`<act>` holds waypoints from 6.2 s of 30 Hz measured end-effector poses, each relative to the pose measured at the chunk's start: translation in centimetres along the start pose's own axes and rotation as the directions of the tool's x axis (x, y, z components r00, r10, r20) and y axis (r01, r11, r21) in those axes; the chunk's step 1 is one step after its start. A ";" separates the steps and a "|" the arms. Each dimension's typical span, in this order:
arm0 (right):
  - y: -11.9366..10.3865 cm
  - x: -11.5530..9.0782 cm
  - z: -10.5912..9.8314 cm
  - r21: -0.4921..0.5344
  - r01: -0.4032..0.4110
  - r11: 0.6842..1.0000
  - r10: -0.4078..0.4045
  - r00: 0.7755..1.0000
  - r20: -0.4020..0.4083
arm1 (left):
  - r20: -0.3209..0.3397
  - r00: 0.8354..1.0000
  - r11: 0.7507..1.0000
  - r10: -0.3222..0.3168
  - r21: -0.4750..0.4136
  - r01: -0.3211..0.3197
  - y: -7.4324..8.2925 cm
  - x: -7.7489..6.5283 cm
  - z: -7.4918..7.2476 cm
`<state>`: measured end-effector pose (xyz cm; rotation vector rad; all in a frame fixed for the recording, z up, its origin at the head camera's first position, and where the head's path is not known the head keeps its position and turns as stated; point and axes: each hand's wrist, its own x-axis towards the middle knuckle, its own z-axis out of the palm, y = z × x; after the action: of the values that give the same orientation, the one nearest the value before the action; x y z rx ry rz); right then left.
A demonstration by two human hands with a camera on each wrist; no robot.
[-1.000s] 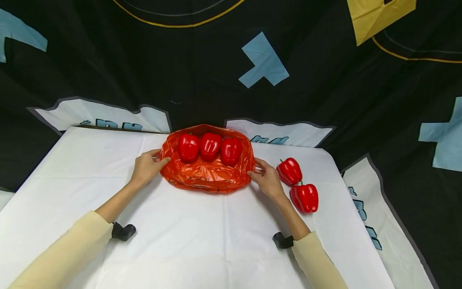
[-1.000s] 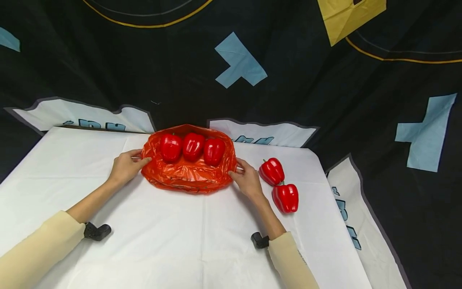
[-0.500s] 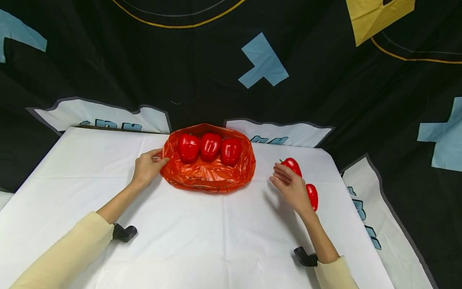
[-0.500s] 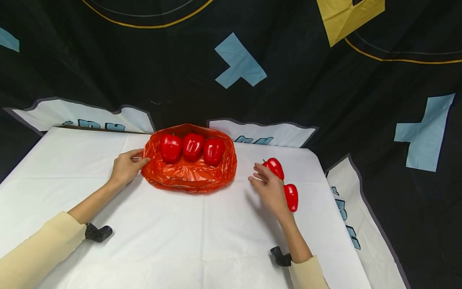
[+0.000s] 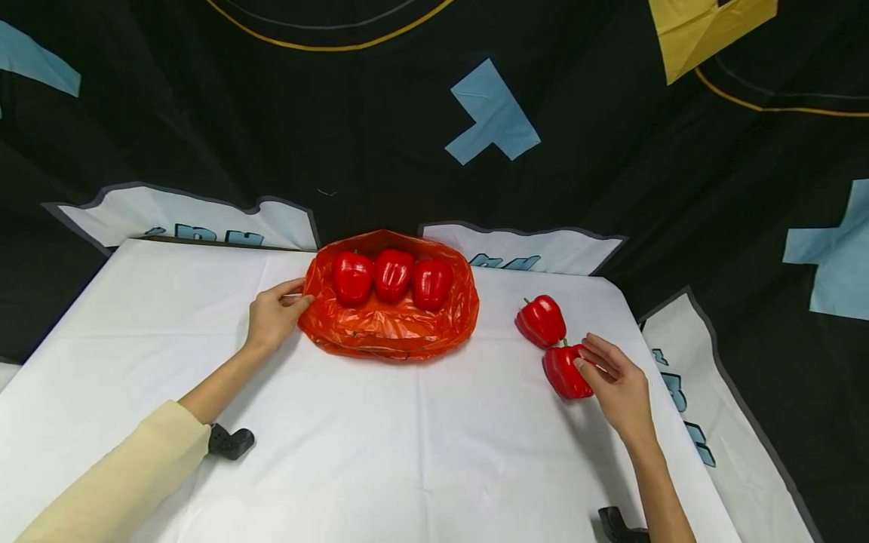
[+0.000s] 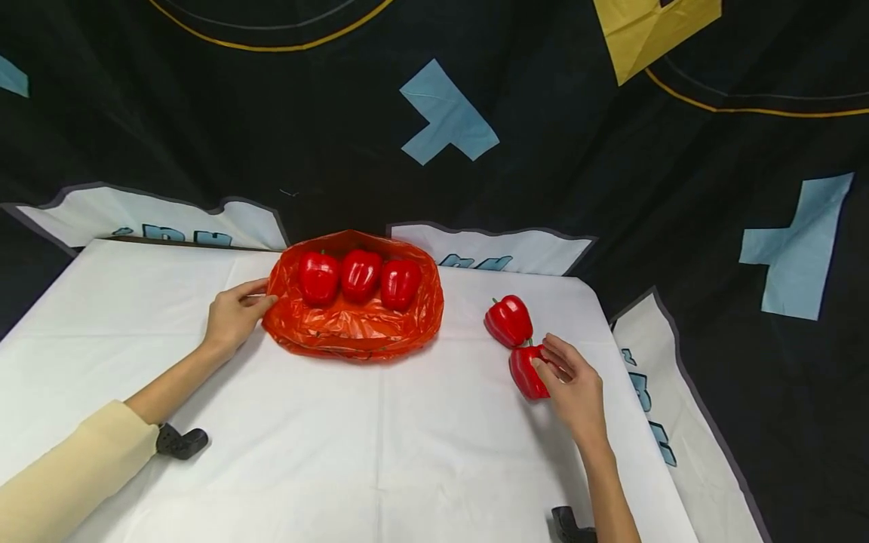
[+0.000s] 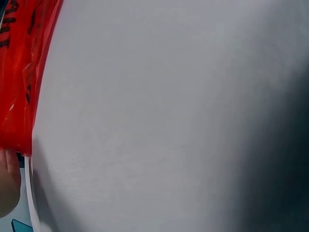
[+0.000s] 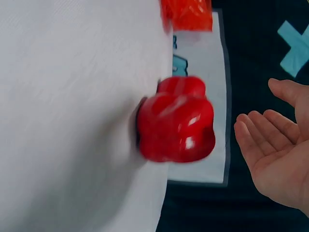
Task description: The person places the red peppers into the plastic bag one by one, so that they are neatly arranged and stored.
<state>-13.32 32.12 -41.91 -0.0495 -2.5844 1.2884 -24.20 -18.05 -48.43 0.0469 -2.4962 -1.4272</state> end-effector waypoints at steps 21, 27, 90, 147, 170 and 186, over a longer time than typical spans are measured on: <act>5.6 -0.2 -0.9 0.030 -0.179 0.983 0.167 0.955 0.247 | -0.054 0.998 0.995 0.042 -0.084 -0.047 -0.1 -0.2 0.3; 5.7 0.2 -0.9 0.029 -0.179 0.983 0.165 0.948 0.272 | -0.050 0.998 0.997 0.033 -0.075 -0.037 0.0 -0.1 0.3; -11.7 7.1 18.9 0.433 -0.216 0.875 0.010 0.903 0.429 | -0.011 1.000 0.997 0.025 -0.073 -0.026 0.9 0.0 0.1; -11.5 6.9 19.1 0.343 -0.063 0.937 -0.074 0.926 0.371 | -0.002 0.999 0.997 0.043 -0.065 -0.043 0.7 0.3 0.1; -2.2 9.8 3.4 0.234 -0.088 0.968 0.041 0.980 0.195 | 0.031 0.999 0.996 0.016 -0.087 -0.013 0.4 0.0 0.1; 4.9 11.5 0.9 0.151 -0.233 0.961 0.146 0.887 0.437 | 0.035 0.999 0.995 0.031 -0.091 -0.028 0.6 0.1 0.1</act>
<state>-25.09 36.03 -43.89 0.0163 -2.8412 1.8031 -24.22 -17.68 -47.92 -0.0334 -2.4465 -1.5410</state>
